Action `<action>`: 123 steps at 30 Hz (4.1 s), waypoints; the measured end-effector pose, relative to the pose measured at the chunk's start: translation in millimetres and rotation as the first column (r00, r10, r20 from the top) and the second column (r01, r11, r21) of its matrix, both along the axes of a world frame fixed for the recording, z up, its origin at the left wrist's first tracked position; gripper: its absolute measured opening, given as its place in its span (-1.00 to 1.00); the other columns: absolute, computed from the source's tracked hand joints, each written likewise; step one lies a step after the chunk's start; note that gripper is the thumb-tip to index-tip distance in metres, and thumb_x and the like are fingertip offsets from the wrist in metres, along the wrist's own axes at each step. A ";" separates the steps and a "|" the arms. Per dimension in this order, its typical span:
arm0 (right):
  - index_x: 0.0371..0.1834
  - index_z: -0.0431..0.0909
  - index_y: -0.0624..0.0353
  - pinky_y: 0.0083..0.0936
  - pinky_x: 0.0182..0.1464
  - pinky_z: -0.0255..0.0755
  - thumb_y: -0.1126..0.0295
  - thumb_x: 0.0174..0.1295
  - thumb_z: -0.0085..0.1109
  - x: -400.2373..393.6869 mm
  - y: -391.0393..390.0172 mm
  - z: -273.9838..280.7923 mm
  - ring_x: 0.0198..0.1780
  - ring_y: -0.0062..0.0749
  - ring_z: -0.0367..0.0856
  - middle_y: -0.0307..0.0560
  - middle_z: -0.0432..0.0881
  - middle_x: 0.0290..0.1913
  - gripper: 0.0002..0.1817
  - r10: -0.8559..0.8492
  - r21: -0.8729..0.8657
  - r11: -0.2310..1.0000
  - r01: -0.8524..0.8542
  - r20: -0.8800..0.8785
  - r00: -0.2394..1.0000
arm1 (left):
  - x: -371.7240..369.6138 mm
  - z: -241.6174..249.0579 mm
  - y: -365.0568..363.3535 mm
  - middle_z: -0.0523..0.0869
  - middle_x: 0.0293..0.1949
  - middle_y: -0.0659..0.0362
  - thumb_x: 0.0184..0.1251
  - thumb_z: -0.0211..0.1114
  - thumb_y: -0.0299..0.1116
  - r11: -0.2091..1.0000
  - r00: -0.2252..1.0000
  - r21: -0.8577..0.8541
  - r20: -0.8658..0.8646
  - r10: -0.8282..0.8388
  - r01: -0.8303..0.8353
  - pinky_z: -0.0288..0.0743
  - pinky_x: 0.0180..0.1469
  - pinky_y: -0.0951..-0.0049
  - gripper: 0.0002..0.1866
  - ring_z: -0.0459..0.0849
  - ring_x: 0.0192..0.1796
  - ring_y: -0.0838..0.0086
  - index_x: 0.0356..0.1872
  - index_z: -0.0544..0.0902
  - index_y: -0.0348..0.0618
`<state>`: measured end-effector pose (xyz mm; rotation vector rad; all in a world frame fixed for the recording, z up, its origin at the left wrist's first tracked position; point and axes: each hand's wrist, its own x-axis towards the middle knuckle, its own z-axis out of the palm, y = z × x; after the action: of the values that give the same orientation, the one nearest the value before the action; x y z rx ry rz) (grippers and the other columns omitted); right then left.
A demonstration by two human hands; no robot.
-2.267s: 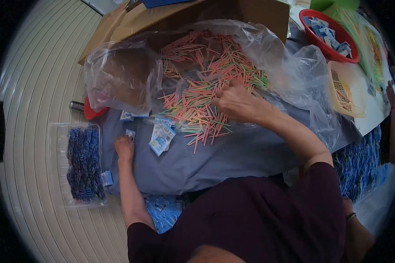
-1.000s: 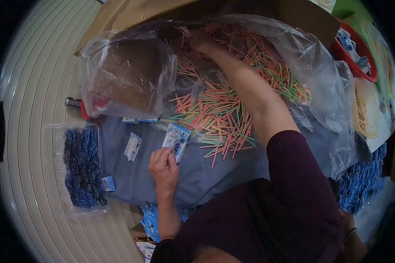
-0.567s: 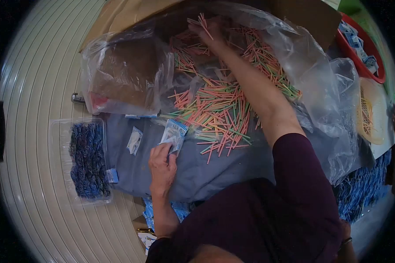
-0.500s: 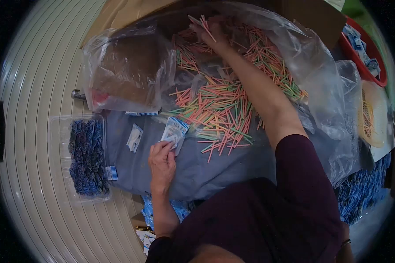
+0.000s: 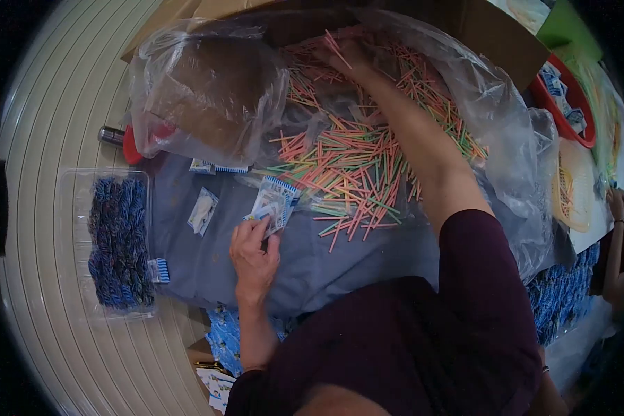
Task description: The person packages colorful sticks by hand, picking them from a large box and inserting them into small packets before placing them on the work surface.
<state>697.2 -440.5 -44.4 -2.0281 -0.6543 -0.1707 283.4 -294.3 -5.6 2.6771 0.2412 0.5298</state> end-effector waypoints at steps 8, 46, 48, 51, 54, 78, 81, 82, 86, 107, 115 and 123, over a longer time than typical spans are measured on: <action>0.13 0.68 -0.02 -0.25 0.19 0.44 -0.23 0.35 0.07 -10.9 -16.2 10.8 0.18 -0.38 0.59 -0.04 0.70 0.08 -0.41 0.077 -0.166 0.981 -0.098 -0.128 0.989 | 2.6 -4.3 13.8 0.67 -0.34 0.11 0.03 0.40 -0.56 0.979 0.991 -0.199 0.118 0.069 -0.044 0.52 -0.15 0.22 -0.85 0.62 -0.23 0.18 -0.32 0.77 -0.24; 0.41 0.46 0.03 -0.22 0.40 0.22 -0.27 0.43 -0.14 -224.2 -67.6 75.8 0.42 -0.26 0.35 -0.04 0.46 0.34 -0.27 0.700 0.265 0.713 -0.649 -0.320 0.639 | 86.2 -14.6 -69.7 0.74 -0.35 0.19 0.10 0.51 -0.61 0.571 0.941 -0.748 0.284 -0.185 0.338 0.56 -0.26 0.55 -0.79 0.70 -0.31 0.57 -0.20 0.76 -0.33; 0.48 0.37 0.02 -0.18 0.37 0.26 -0.36 0.36 -0.14 -222.4 -68.8 78.3 0.37 -0.26 0.40 -0.03 0.48 0.35 -0.17 0.585 0.360 0.804 -0.473 -0.335 0.739 | 91.9 -12.9 -69.2 0.74 -0.35 0.21 0.11 0.50 -0.62 0.494 0.943 -0.803 0.273 -0.192 0.333 0.57 -0.24 0.55 -0.79 0.70 -0.29 0.58 -0.20 0.75 -0.33; 0.46 0.39 0.03 -0.18 0.32 0.31 -0.40 0.41 -0.33 -210.0 -66.3 83.1 0.34 -0.25 0.44 0.01 0.53 0.32 -0.15 0.599 0.323 0.798 -0.508 -0.335 0.727 | 96.0 -6.7 -68.9 0.75 -0.28 0.22 0.13 0.48 -0.63 0.338 0.957 -0.901 0.219 -0.190 0.273 0.59 -0.20 0.53 -0.76 0.70 -0.25 0.58 -0.15 0.75 -0.34; 0.42 0.42 0.13 -0.19 0.27 0.35 -0.43 0.41 -0.43 -206.8 -69.1 84.4 0.31 -0.28 0.47 0.04 0.59 0.26 -0.09 0.590 0.333 0.803 -0.495 -0.321 0.741 | 100.5 -13.3 -66.7 0.74 -0.20 0.16 0.12 0.49 -0.62 0.402 0.926 -0.837 0.302 -0.227 0.372 0.62 -0.16 0.52 -0.73 0.72 -0.21 0.53 -0.12 0.74 -0.34; -0.20 0.65 0.25 -0.31 -0.12 0.54 0.71 -0.03 0.23 -300.9 -37.1 72.5 -0.18 -0.18 0.69 -0.04 0.68 -0.26 -0.71 0.791 0.095 0.596 -0.797 0.102 0.604 | -22.8 -10.8 -28.2 0.74 -0.14 0.02 0.00 0.45 -0.62 0.809 0.864 -0.473 0.497 -0.081 0.348 0.57 -0.02 0.31 -0.72 0.70 -0.10 0.18 -0.18 0.69 -0.32; -0.12 0.66 0.25 -0.42 -0.05 0.54 0.72 0.12 0.16 -280.6 -39.7 74.3 -0.14 -0.35 0.69 -0.11 0.71 -0.18 -0.72 0.754 0.304 0.634 -0.711 -0.036 0.656 | -22.7 -8.2 -19.9 0.74 -0.21 0.08 0.00 0.36 -0.70 0.838 0.857 -0.458 0.514 -0.022 0.297 0.54 0.01 0.39 -0.74 0.69 -0.11 0.29 -0.22 0.69 -0.31; -0.07 0.67 0.27 -0.48 0.05 0.51 0.69 0.23 0.13 -268.6 -44.5 82.0 -0.05 -0.49 0.66 -0.13 0.71 -0.09 -0.76 0.712 0.303 0.695 -0.652 -0.161 0.684 | -21.1 -6.4 -14.5 0.75 -0.23 0.08 -0.01 0.36 -0.70 0.863 0.838 -0.408 0.545 -0.032 0.298 0.55 0.01 0.38 -0.74 0.70 -0.12 0.29 -0.23 0.69 -0.30; -0.07 0.66 0.26 -0.46 0.08 0.53 0.62 0.19 0.24 -245.0 -43.7 88.7 0.03 -0.45 0.65 -0.11 0.72 -0.08 -0.76 0.675 0.464 0.720 -0.516 -0.297 0.675 | -15.7 -0.2 2.7 0.77 -0.24 0.08 -0.03 0.34 -0.62 0.929 0.794 -0.241 0.603 -0.083 0.280 0.59 -0.06 0.31 -0.74 0.72 -0.17 0.20 -0.23 0.71 -0.28; -0.57 0.57 0.20 -0.06 0.19 0.24 0.49 -0.14 0.34 -310.3 -27.5 114.1 0.22 -0.18 0.51 -0.03 0.59 0.20 -0.88 0.652 -0.437 0.751 -0.495 0.370 0.663 | -13.7 0.3 -15.1 0.73 -0.33 0.08 -0.30 0.36 -0.79 0.979 0.808 -0.012 0.567 -0.160 0.203 0.63 -0.21 0.33 -0.59 0.71 -0.24 0.24 -0.26 0.73 -0.32; -0.48 0.58 0.21 -0.03 0.16 0.31 0.49 -0.09 0.34 -314.2 -26.0 110.6 0.16 -0.15 0.57 -0.03 0.66 0.10 -0.88 0.647 -0.253 0.750 -0.612 0.475 0.596 | -16.9 1.0 -15.6 0.75 -0.29 0.08 -0.21 0.39 -0.76 0.947 0.822 -0.183 0.555 -0.123 0.265 0.63 -0.17 0.37 -0.64 0.73 -0.21 0.26 -0.26 0.73 -0.30; -0.29 0.59 0.23 -0.12 0.12 0.44 0.53 0.13 0.24 -279.6 -80.7 137.2 0.09 -0.03 0.62 0.10 0.66 0.06 -0.91 0.427 0.060 0.875 -0.480 0.370 0.825 | -30.9 2.1 -6.5 0.78 -0.20 0.08 -0.07 0.41 -0.73 0.923 0.801 -0.240 0.588 -0.107 0.299 0.61 -0.07 0.34 -0.71 0.73 -0.17 0.23 -0.24 0.72 -0.30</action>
<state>417.6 -521.2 92.8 -1.6505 -1.2929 -0.2869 252.4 -300.8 -3.5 2.0756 -0.1310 1.0800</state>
